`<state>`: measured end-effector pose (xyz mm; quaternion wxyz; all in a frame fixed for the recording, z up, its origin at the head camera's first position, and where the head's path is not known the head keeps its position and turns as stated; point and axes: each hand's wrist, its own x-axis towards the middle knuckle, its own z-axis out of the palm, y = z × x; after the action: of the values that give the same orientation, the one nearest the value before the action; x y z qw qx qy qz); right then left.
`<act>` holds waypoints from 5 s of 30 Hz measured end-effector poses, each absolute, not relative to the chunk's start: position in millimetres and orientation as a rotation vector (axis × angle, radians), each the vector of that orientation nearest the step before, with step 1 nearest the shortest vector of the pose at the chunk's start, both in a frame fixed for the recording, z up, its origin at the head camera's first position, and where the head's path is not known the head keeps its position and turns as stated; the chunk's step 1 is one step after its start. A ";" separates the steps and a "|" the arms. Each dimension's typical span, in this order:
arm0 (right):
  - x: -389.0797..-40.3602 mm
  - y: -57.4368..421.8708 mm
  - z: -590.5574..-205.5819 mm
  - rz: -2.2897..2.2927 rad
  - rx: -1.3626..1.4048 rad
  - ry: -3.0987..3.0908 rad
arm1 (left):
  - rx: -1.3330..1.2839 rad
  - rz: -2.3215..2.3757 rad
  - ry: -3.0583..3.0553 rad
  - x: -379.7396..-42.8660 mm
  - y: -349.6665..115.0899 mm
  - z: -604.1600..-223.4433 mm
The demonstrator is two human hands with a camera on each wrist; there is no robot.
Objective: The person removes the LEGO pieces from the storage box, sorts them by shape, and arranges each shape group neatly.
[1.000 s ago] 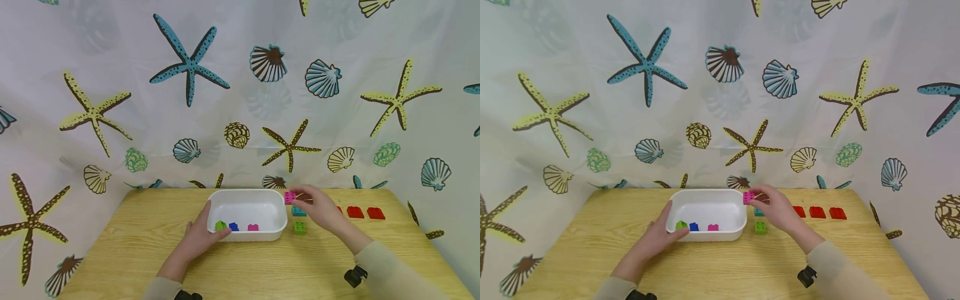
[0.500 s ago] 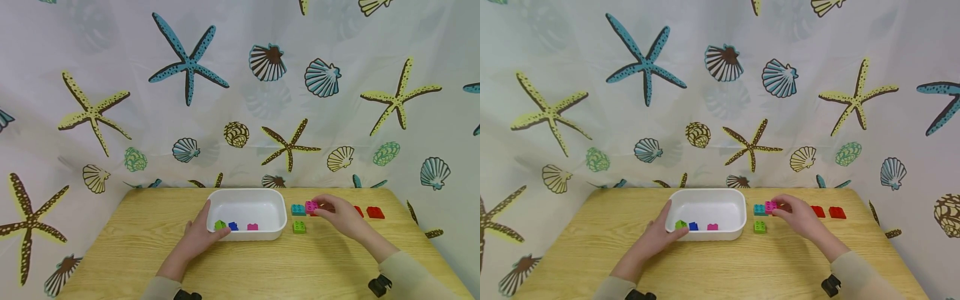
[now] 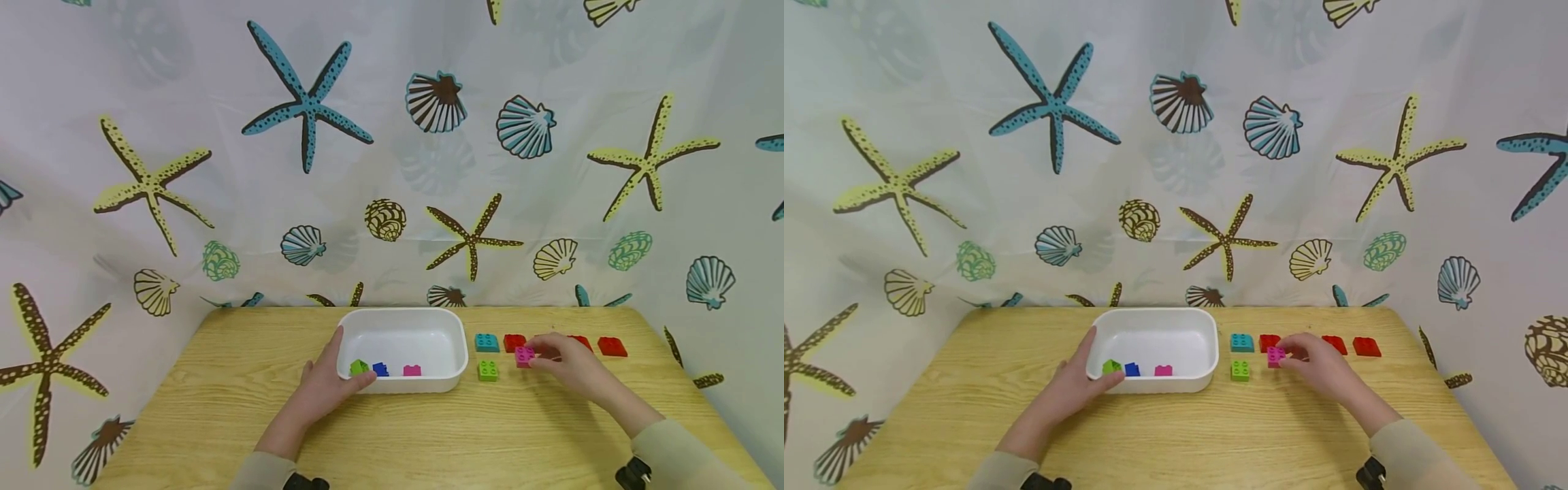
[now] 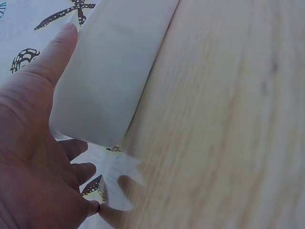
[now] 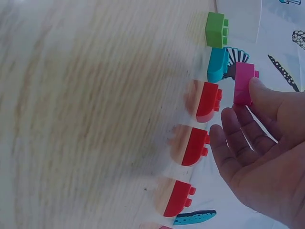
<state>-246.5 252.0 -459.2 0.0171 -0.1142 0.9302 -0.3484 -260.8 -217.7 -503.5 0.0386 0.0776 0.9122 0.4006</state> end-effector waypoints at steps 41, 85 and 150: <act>-253.9 251.8 -479.8 -1.006 -0.300 2.786 | 0.264 1.239 2.800 -259.8 -218.0 -501.3; -291.0 84.0 -440.5 -1.036 -0.792 2.640 | 0.258 1.224 2.824 -260.1 -219.0 -504.8; -299.0 51.9 -464.0 -0.887 -0.614 2.745 | 0.261 1.207 2.831 -260.5 -219.7 -505.4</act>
<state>-299.0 51.9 -464.0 0.0958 -0.2070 0.9265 -0.2994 -260.5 -219.7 -505.4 0.0264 0.0846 0.9163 0.3906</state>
